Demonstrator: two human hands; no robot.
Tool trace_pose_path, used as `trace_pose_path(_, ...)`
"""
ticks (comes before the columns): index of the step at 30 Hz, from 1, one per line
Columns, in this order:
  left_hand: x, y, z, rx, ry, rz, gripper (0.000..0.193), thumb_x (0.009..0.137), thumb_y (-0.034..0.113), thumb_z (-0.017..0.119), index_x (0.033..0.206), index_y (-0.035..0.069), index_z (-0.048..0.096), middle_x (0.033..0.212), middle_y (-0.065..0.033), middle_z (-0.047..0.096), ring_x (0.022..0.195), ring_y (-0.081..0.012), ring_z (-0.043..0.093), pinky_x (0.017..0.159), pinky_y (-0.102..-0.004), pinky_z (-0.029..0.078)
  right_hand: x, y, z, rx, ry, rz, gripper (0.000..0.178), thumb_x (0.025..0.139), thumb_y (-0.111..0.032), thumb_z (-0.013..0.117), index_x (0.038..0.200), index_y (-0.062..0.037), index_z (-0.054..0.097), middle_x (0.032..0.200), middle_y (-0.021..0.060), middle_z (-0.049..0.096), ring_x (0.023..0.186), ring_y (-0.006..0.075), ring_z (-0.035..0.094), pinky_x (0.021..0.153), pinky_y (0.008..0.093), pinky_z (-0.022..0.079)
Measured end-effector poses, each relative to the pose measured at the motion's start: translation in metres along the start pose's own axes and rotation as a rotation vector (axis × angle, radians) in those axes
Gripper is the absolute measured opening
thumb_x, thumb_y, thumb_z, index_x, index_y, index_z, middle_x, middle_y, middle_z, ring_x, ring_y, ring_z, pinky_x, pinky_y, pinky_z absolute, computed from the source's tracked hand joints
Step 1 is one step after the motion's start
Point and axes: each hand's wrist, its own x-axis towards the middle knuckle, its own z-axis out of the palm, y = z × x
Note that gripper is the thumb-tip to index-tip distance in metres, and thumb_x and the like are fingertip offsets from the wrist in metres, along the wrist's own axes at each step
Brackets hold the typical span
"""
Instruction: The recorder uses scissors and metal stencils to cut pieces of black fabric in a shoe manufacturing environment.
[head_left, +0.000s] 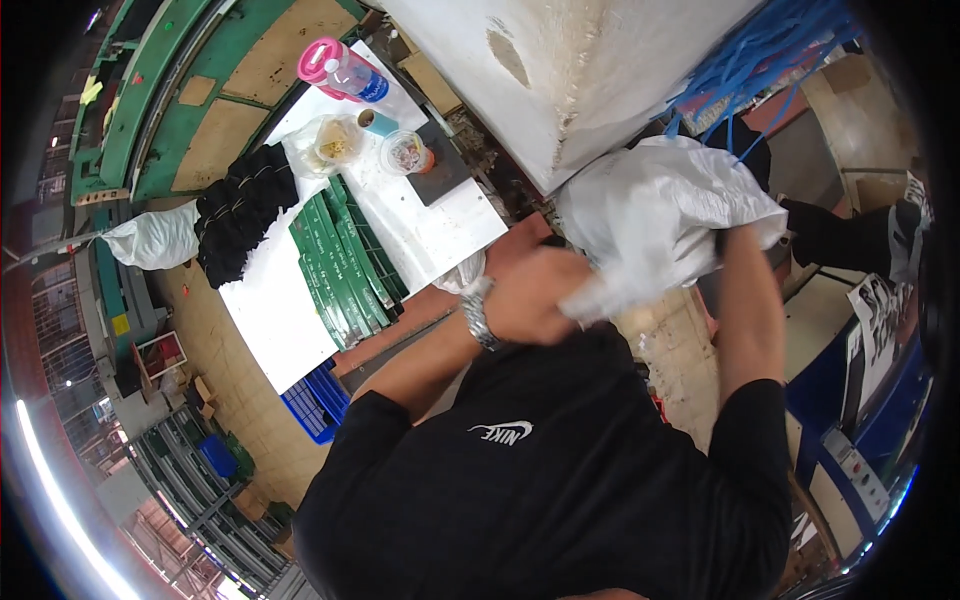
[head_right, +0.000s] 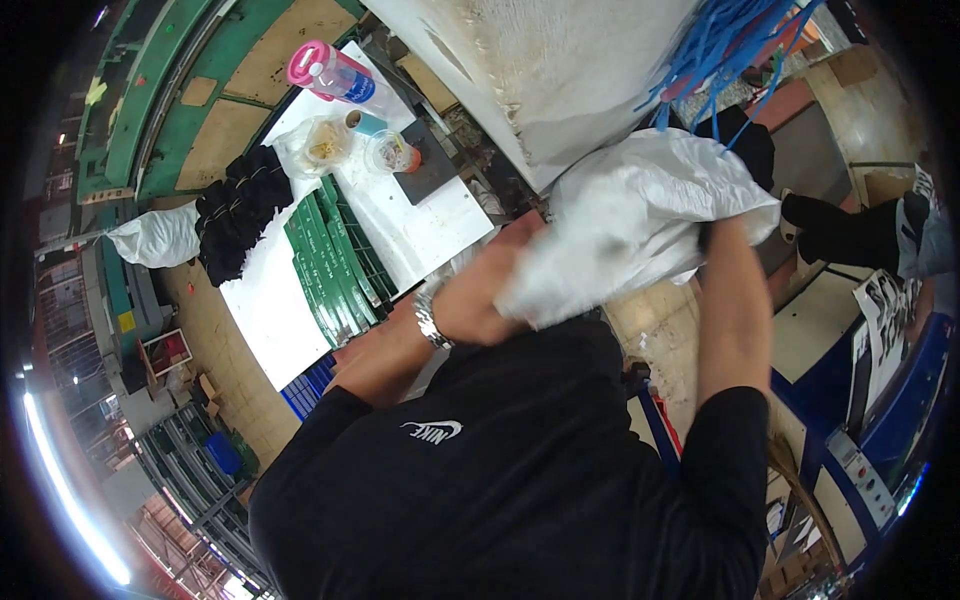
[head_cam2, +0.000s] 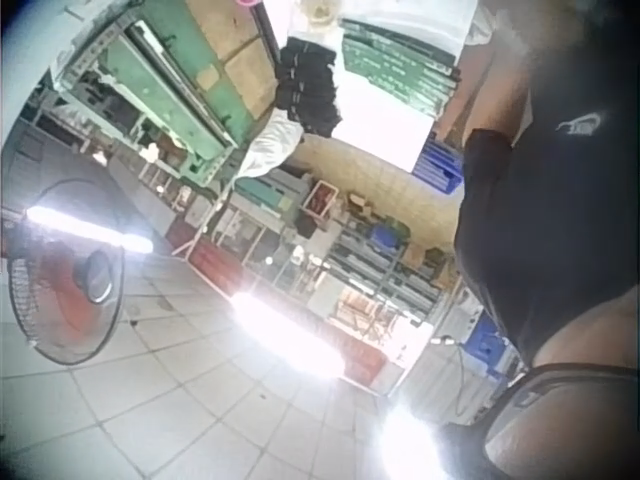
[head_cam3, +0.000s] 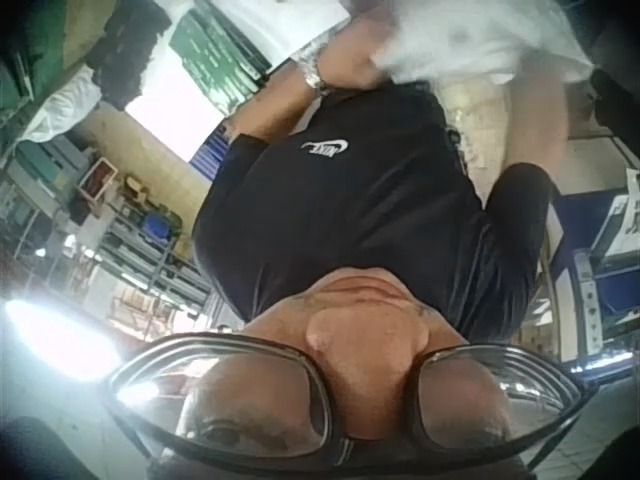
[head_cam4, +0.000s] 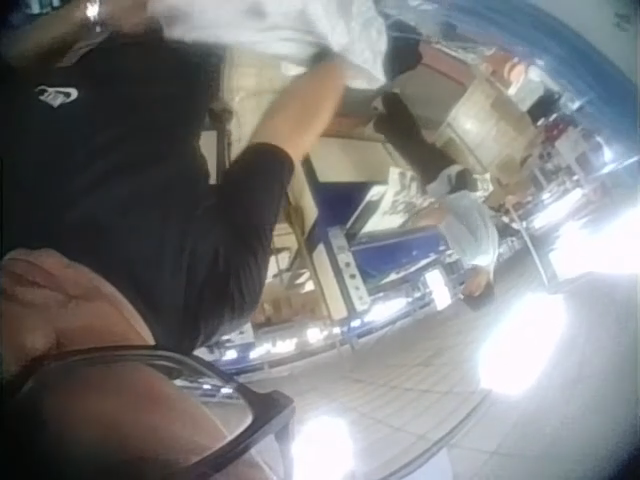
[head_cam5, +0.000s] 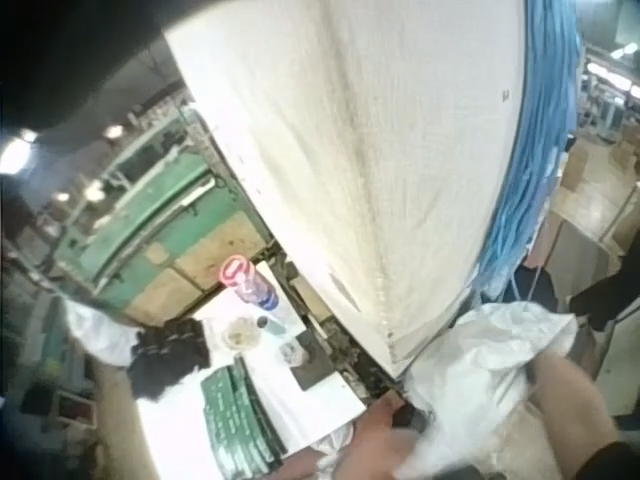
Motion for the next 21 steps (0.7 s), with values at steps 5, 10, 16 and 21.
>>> trace_pose_path(5,-0.014,-0.028,0.031,-0.554,0.389,-0.441,0.037,0.105,0.033,0.044,0.105,0.000,0.061,0.077,-0.0013,0.058,0.069,-0.0147,0.050,0.063,-0.0332,0.044,-0.197,-0.101,-0.205,-0.438,0.335,-0.031,0.025,0.089,-0.011,0.066,0.112,0.0004,0.066,0.104,0.0161,0.070,0.094,0.0309,0.066,0.084,0.0381,0.052)
trace_pose_path(10,-0.003,-0.024,0.019,-0.494,0.330,-0.532,0.041,0.106,0.032,0.042,0.122,-0.004,0.055,0.097,-0.0015,0.062,0.086,-0.0147,0.056,0.078,-0.0295,0.046,-0.146,-0.111,-0.078,-0.821,0.560,-0.043,0.026,0.089,-0.011,0.065,0.112,0.0008,0.066,0.104,0.0170,0.069,0.095,0.0325,0.065,0.085,0.0384,0.051)
trace_pose_path(16,0.100,-0.068,0.065,-0.674,0.052,-0.347,0.053,0.109,0.029,0.034,0.149,-0.005,0.029,0.146,-0.0201,0.044,0.134,-0.0278,0.045,0.113,-0.0415,0.035,-0.091,-0.124,-0.001,-1.270,0.906,0.053,0.027,0.089,-0.010,0.065,0.113,0.0012,0.066,0.105,0.0180,0.069,0.095,0.0344,0.064,0.085,0.0388,0.050)
trace_pose_path(21,0.232,-0.159,0.159,0.417,-0.241,-0.186,0.075,0.097,0.052,0.050,0.152,0.004,0.032,0.133,-0.0323,0.053,0.122,-0.0481,0.049,0.105,-0.0528,0.037,-0.144,-0.049,0.112,-1.459,1.319,0.053,0.027,0.090,-0.018,0.066,0.111,-0.0027,0.064,0.102,0.0186,0.066,0.096,0.0410,0.061,0.084,0.0434,0.051)
